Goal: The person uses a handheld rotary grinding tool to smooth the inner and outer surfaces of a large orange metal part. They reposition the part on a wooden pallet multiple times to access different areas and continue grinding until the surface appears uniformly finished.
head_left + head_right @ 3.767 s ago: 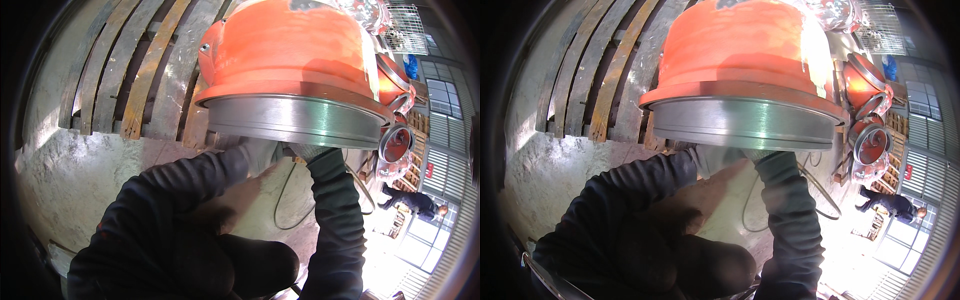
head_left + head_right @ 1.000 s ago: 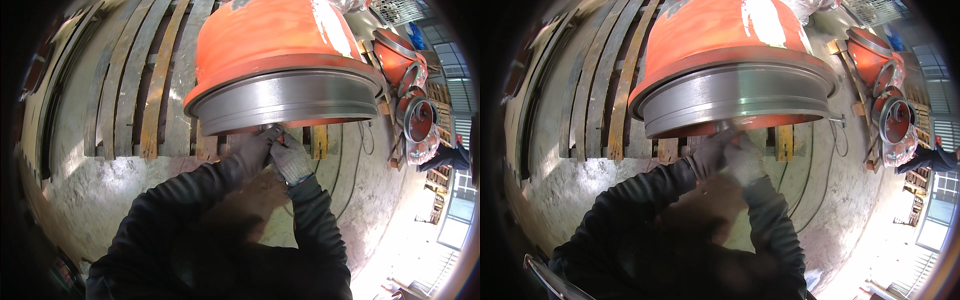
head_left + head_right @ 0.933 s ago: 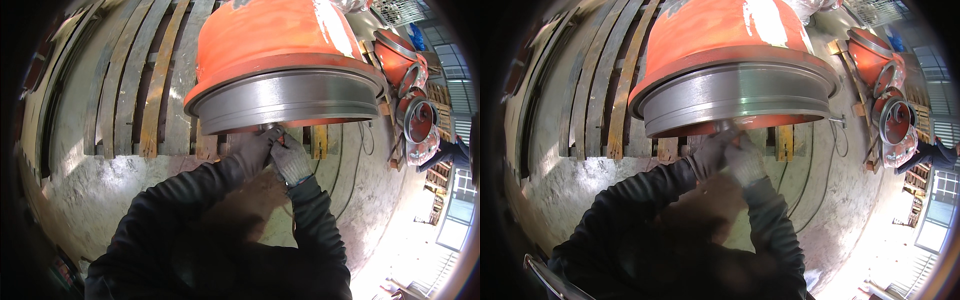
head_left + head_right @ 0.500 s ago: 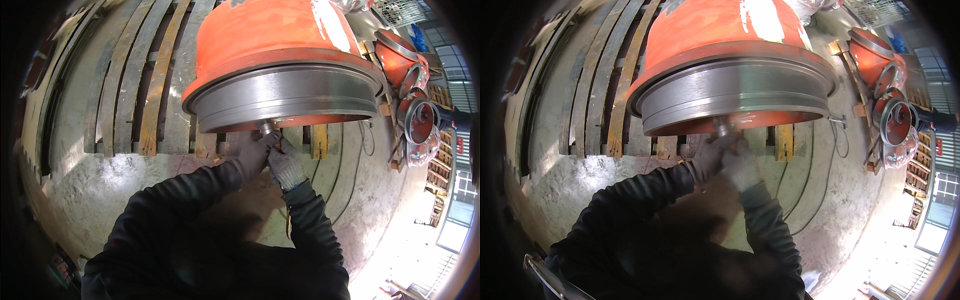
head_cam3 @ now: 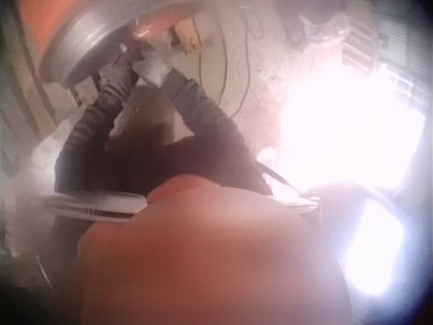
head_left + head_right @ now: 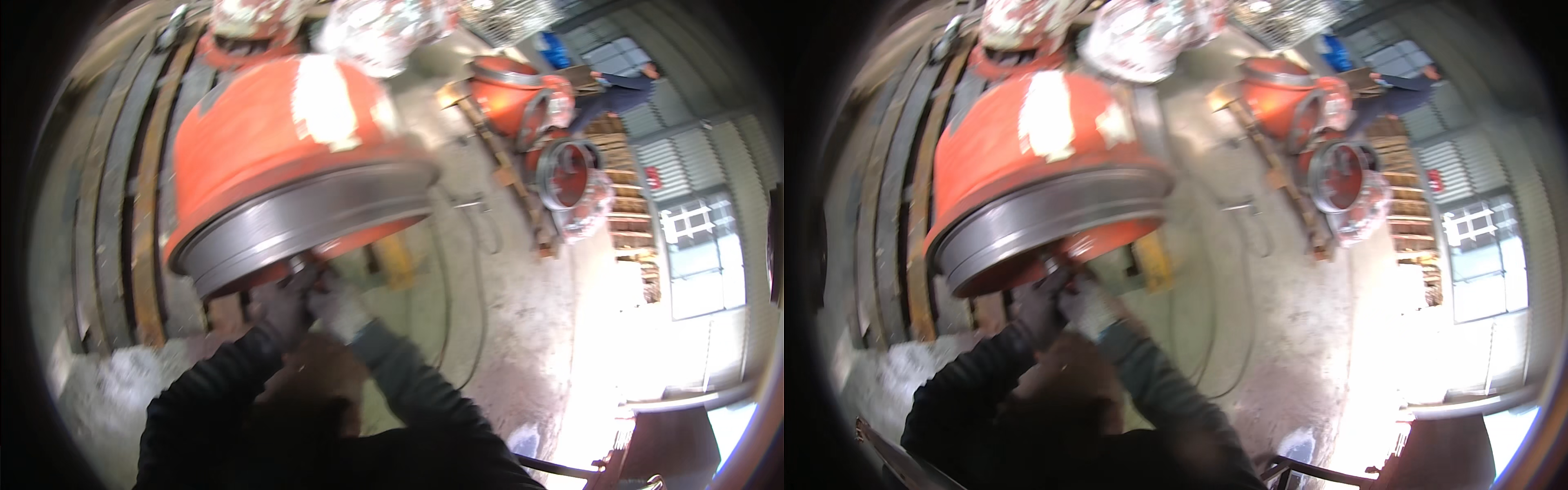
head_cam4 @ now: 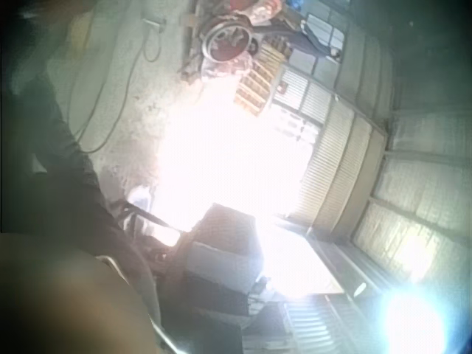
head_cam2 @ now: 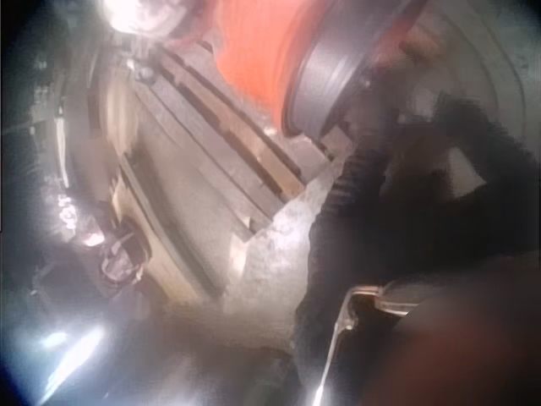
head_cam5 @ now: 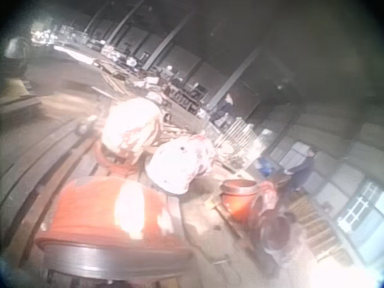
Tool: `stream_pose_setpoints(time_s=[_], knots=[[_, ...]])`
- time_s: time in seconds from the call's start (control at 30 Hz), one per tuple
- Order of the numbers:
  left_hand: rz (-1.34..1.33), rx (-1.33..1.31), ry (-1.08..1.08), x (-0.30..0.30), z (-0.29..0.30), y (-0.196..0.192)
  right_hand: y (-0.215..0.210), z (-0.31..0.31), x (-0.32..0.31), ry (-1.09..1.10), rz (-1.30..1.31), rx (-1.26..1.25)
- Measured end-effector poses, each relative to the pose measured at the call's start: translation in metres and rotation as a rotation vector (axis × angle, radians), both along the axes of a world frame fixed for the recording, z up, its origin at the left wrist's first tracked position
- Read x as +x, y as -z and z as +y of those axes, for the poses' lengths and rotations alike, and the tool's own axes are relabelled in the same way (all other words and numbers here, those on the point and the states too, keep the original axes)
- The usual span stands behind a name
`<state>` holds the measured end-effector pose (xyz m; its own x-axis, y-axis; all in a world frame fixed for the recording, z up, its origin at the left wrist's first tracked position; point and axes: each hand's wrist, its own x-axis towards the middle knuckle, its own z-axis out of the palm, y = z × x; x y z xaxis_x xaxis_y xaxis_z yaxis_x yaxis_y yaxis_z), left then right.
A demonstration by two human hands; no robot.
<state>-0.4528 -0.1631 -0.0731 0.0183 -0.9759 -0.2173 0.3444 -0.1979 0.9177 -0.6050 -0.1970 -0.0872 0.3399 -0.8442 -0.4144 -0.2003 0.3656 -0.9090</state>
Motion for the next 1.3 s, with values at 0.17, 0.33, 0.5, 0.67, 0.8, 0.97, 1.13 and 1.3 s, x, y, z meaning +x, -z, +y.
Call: stream_pose_setpoints(time_s=[0.17, 0.33, 0.5, 0.67, 0.8, 0.97, 1.13, 1.3], knots=[[0.488, 0.052, -0.093, -0.012, -0.007, 0.024, -0.001, -0.008, 0.013, -0.41, 0.854, -0.778], [0.714, 0.286, -0.114, -0.009, -0.007, 0.045, 0.001, -0.002, 0.006, -0.282, 0.453, -0.527], [0.436, 0.187, -0.117, -0.014, 0.005, 0.037, -0.013, 0.01, 0.0, -0.709, 1.031, -1.011], [0.35, 0.334, 0.028, -0.008, 0.013, 0.022, -0.008, 0.019, -0.014, -0.71, 0.937, -0.845], [0.315, 0.248, 0.009, -0.009, 0.011, 0.011, 0.028, 0.02, -0.029, -0.718, 0.956, -1.17], [0.113, 0.252, -0.017, -0.007, 0.019, -0.01, 0.057, 0.024, -0.021, -0.019, 0.034, -0.189], [0.286, 0.297, -0.083, -0.009, 0.017, -0.016, 0.029, 0.028, -0.017, -0.063, 0.246, -0.361], [0.308, 0.24, -0.119, -0.018, 0.016, -0.007, 0.004, 0.029, -0.004, -0.083, 0.468, -0.448]])
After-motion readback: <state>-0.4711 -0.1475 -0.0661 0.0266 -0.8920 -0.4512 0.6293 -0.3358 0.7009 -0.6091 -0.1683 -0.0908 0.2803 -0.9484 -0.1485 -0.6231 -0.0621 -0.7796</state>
